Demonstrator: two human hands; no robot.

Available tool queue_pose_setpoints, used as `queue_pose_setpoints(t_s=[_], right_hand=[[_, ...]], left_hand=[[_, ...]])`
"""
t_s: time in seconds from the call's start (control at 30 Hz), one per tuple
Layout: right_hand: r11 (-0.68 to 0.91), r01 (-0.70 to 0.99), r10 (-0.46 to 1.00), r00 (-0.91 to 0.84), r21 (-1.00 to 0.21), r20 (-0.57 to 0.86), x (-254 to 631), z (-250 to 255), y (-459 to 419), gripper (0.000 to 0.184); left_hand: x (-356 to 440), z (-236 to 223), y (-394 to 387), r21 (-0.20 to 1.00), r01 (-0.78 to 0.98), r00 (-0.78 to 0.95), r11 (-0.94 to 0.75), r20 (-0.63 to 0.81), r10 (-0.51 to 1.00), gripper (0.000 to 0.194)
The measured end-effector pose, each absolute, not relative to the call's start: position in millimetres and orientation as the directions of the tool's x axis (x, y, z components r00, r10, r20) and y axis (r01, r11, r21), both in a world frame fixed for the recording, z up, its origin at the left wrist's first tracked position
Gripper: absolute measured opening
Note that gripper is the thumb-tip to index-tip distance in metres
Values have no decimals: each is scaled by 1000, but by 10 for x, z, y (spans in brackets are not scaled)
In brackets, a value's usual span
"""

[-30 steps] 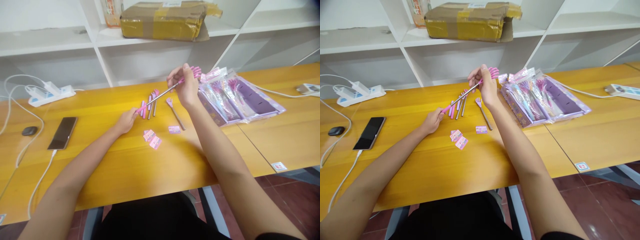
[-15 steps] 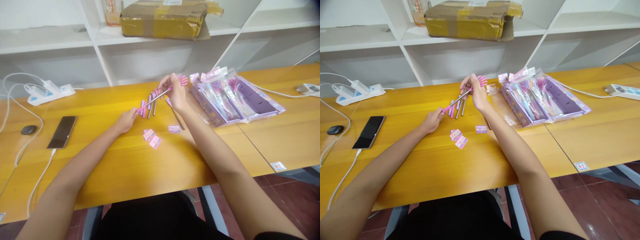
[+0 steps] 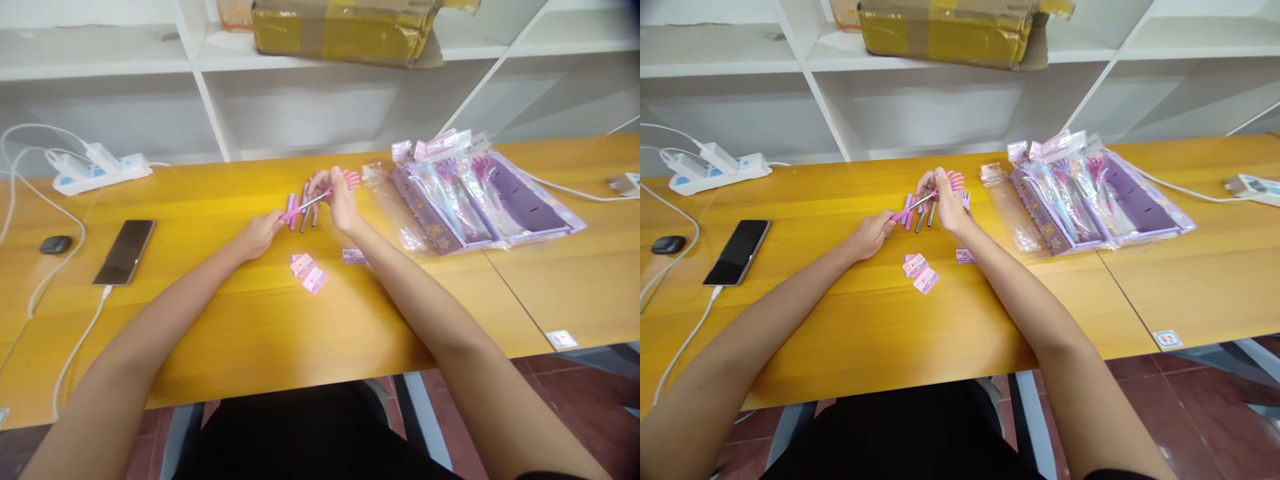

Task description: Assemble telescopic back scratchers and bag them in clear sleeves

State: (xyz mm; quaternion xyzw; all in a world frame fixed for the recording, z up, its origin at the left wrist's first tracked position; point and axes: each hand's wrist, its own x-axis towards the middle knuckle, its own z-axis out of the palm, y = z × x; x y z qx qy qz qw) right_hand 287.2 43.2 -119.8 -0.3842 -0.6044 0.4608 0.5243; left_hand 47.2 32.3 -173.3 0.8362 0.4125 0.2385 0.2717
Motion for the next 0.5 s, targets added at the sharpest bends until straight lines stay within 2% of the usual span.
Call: queue_pose_setpoints(t_s=[0.2,0.5], right_hand=[[343,-35,919,-196,-939,343,2909,-1320,488,84],[405,61,892,-245,-912,379,2969,-1483,576,95]], left_hand=[[496,-1679,289,646,564,560,-514,159,813,34],[515,-1651,275,611,586,566,-532,161,808,33]])
